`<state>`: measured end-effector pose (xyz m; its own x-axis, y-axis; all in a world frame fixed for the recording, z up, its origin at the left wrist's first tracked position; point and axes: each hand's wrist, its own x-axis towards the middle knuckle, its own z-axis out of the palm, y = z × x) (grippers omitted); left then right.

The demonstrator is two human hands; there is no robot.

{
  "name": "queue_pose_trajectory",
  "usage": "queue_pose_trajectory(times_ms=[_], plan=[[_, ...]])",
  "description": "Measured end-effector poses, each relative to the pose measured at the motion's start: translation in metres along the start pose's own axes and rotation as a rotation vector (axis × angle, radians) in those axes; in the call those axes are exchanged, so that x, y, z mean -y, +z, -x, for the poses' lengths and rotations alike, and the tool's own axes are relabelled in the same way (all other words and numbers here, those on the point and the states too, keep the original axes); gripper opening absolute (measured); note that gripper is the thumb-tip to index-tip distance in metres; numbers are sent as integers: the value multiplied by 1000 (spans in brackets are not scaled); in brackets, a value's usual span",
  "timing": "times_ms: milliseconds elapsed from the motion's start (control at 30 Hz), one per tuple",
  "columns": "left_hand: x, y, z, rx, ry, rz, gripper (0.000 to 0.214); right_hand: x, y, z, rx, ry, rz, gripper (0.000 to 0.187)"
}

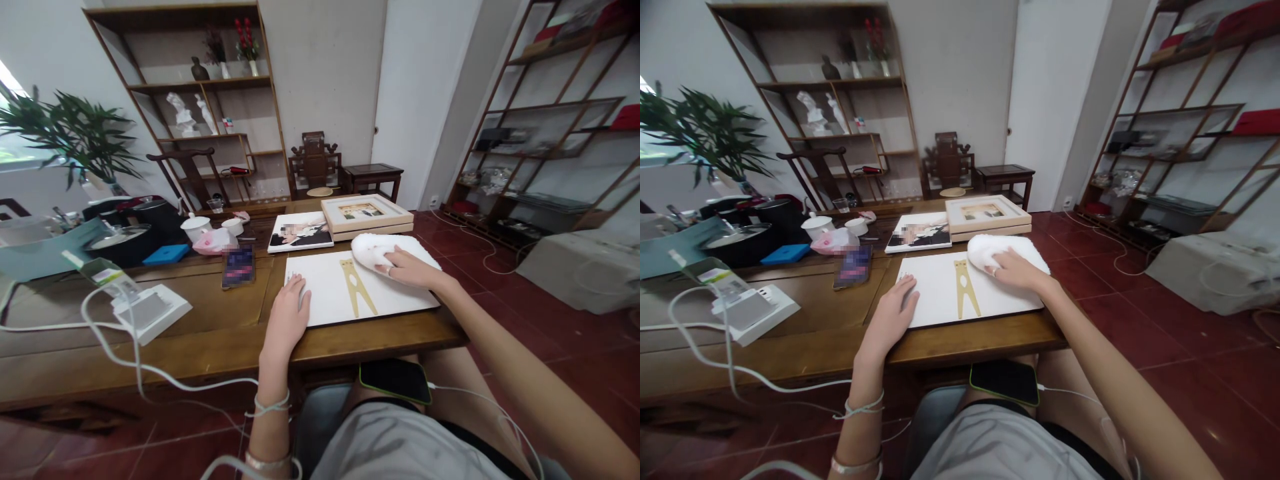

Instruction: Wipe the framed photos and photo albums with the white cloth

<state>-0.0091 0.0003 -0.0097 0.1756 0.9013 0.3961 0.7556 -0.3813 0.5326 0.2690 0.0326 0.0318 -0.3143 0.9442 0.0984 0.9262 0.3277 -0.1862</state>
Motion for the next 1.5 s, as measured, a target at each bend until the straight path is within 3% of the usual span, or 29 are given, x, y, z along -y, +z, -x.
queue_pose_trajectory(times_ms=[200,433,633,767,933,1167,1333,1500], plan=[[-2,-1,0,13,-17,10,33,23,14,1,-48,-30,88,38],[-2,-1,1,10,-2,3,32,51,18,50,-81,-81,189,30],[-2,-1,1,15,-2,-10,33,52,16,89,-85,-132,151,27],[-2,-1,1,13,-3,-5,32,45,14,96,-71,-173,126,27],[-2,-1,0,10,-5,4,32,32,10,76,-57,-176,87,29],[-2,-1,0,12,-13,-2,34,22,10,11,19,-68,51,43],[-2,-1,1,12,-10,-2,33,32,17,-26,-10,25,40,41],[-3,-2,0,22,-21,-7,33,50,25,-36,-47,28,45,35]])
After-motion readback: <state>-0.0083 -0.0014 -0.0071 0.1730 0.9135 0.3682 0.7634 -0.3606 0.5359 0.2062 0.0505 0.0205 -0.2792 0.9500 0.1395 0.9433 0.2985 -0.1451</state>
